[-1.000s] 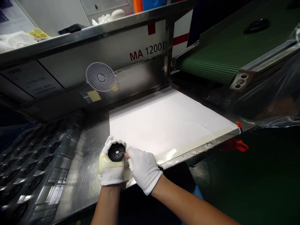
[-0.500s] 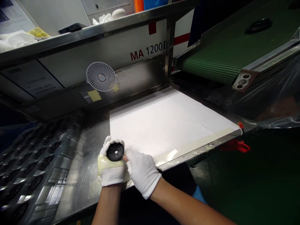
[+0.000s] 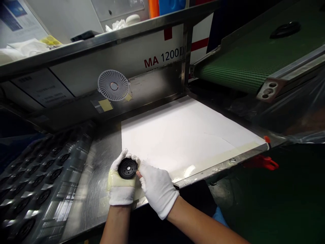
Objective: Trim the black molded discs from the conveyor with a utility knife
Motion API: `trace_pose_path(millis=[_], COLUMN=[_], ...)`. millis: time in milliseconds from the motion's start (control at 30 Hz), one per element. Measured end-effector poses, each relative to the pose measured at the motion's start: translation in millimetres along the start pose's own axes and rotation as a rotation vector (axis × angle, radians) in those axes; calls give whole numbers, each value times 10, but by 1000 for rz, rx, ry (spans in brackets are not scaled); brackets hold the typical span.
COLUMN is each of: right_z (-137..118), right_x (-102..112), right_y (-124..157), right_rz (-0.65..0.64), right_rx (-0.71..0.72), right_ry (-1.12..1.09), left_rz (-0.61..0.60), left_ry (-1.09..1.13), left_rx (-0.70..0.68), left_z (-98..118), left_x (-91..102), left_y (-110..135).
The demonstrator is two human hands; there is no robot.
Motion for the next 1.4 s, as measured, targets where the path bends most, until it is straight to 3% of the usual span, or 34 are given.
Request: trace_pose_path(millis=[100, 200, 367, 633, 833, 1133, 1300, 1400], right_z=[-58, -56, 155, 462, 364, 413, 510, 394], right_x=[-19, -2, 142, 378, 183, 362, 159, -65], right_y=[36, 55, 22, -60, -211, -786, -1132, -943], right_rz=[-46, -67, -36, 57, -151, -63, -124, -206], right_rx=[19, 8, -61, -134, -3, -39, -67, -33], right_ry=[-42, -226, -495, -86, -103, 52, 30, -17], left_rz=[24, -21, -10, 34, 0, -49, -120, -150], left_ry=[57, 88, 119, 142, 109, 101, 93, 102], left_rx=[3, 9, -8, 13, -45, -37, -29, 1], left_z=[-20, -6, 70, 106, 184, 441, 588, 683], left_x=[-2, 10, 21, 4, 13, 82, 56, 56], left_y=[-48, -71, -41, -69, -13, 166, 281, 319])
Point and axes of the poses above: each hand's wrist, its own y-axis away from the middle knuckle, its own x-axis out of the back of the hand, z = x × y, the point moved 3 cm from there along -y, towards the middle knuckle, and after that the axes turned 2 degrees about z, right-handed, at the moved point
